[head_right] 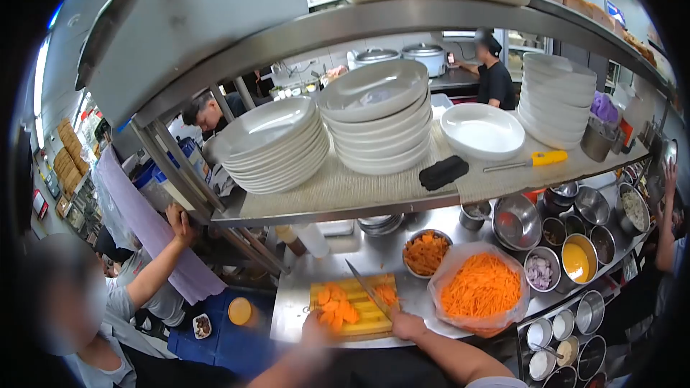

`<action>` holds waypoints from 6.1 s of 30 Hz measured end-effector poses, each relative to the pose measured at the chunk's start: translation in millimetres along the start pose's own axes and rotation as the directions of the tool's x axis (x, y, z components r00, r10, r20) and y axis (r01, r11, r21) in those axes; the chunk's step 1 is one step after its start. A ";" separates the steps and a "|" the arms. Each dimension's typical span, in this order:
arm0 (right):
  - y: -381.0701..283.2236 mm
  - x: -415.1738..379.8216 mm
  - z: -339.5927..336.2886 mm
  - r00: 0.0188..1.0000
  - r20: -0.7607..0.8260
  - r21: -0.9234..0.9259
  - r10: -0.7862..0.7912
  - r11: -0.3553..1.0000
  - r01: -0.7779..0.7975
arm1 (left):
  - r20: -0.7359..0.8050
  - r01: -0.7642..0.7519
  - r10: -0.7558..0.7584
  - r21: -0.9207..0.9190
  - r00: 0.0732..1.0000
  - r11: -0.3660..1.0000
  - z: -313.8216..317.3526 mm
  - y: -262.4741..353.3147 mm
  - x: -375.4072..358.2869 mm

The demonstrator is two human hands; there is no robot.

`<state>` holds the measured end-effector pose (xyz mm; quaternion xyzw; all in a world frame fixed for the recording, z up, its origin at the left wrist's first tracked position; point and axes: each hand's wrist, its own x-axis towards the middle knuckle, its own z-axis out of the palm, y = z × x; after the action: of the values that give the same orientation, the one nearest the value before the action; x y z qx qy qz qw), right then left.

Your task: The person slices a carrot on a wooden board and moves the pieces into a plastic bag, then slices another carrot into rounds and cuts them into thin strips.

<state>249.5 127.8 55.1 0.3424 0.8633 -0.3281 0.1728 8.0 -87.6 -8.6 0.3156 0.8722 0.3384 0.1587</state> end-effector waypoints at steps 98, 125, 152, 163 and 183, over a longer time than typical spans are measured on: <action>-21.7 -10.1 -12.0 0.999 -0.035 -0.114 -0.007 0.994 0.003 | 0.333 -0.256 0.108 0.443 0.937 0.859 37.0 132.5 46.2; -27.8 -0.3 -9.7 0.998 -0.022 -0.187 -0.067 0.980 0.061 | 0.173 -0.708 0.697 0.009 0.696 0.706 49.0 89.4 62.6; -44.7 -1.6 -17.0 0.999 -0.008 -0.201 -0.039 0.979 0.036 | 0.086 -0.760 0.755 0.050 0.650 0.648 54.8 81.0 60.1; -37.9 2.7 -2.3 1.000 -0.018 -0.128 -0.019 0.992 0.016 | 0.075 -0.764 0.761 0.021 0.645 0.645 51.1 78.9 55.7; -41.7 -6.8 -1.0 0.999 -0.032 -0.207 -0.029 0.978 0.022 | 0.114 -0.766 0.758 0.092 0.642 0.636 45.1 80.7 59.2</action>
<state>224.9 102.3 78.0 0.3173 0.8999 -0.2327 0.1881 21.5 19.6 10.9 0.6744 0.6724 0.3050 0.0077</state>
